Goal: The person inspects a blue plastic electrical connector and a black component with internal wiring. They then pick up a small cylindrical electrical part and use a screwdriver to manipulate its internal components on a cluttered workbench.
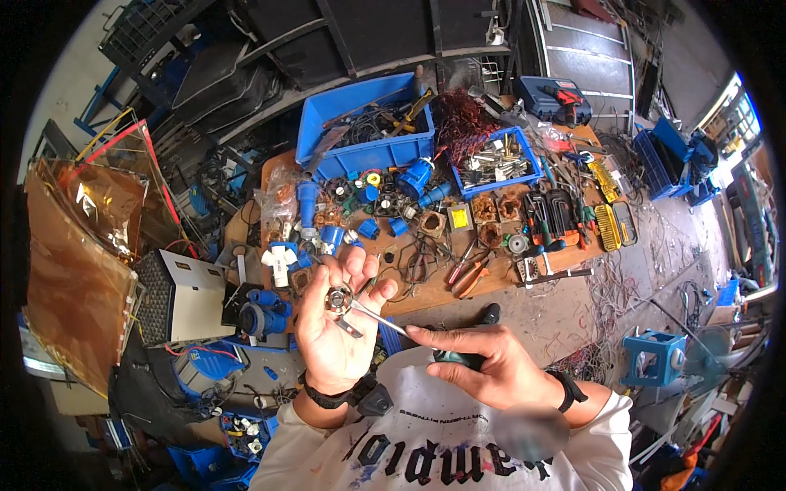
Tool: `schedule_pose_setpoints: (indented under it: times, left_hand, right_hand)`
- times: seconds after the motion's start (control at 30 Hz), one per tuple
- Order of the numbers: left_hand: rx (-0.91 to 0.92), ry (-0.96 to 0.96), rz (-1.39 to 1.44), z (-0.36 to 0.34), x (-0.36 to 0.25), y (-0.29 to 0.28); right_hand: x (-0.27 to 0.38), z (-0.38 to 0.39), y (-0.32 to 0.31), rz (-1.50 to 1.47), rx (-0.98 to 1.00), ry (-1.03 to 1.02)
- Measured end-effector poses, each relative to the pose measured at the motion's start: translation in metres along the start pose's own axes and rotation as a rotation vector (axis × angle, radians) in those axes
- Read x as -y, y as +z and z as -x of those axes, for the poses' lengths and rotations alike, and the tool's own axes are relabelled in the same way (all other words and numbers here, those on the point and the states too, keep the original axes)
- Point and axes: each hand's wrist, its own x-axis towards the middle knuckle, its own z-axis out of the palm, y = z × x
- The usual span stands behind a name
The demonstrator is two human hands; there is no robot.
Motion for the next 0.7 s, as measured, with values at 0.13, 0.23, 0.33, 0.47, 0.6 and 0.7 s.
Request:
schedule_pose_setpoints:
  times: [0.13,0.23,0.33,0.47,0.6,0.7]
  left_hand:
    - [0.002,0.012,-0.026,0.001,0.002,-0.004]
    - [-0.033,0.004,-0.043,0.001,0.003,-0.001]
    - [-0.065,-0.007,-0.043,0.003,0.002,0.002]
    - [-0.063,-0.011,-0.023,0.002,0.002,0.002]
    - [-0.121,0.009,-0.055,0.004,0.002,0.0]
    - [-0.011,0.072,-0.127,0.003,0.003,-0.003]
  right_hand:
    - [0.02,0.001,-0.009,-0.443,0.096,0.521]
    - [0.018,0.002,-0.013,-0.627,0.126,0.601]
    - [0.012,0.003,-0.016,-0.769,0.146,0.63]
    - [-0.004,0.0,-0.007,-0.099,-0.002,0.09]
    - [0.025,-0.005,-0.011,0.515,-0.001,-0.017]
    - [0.033,-0.001,-0.012,0.467,0.029,0.053]
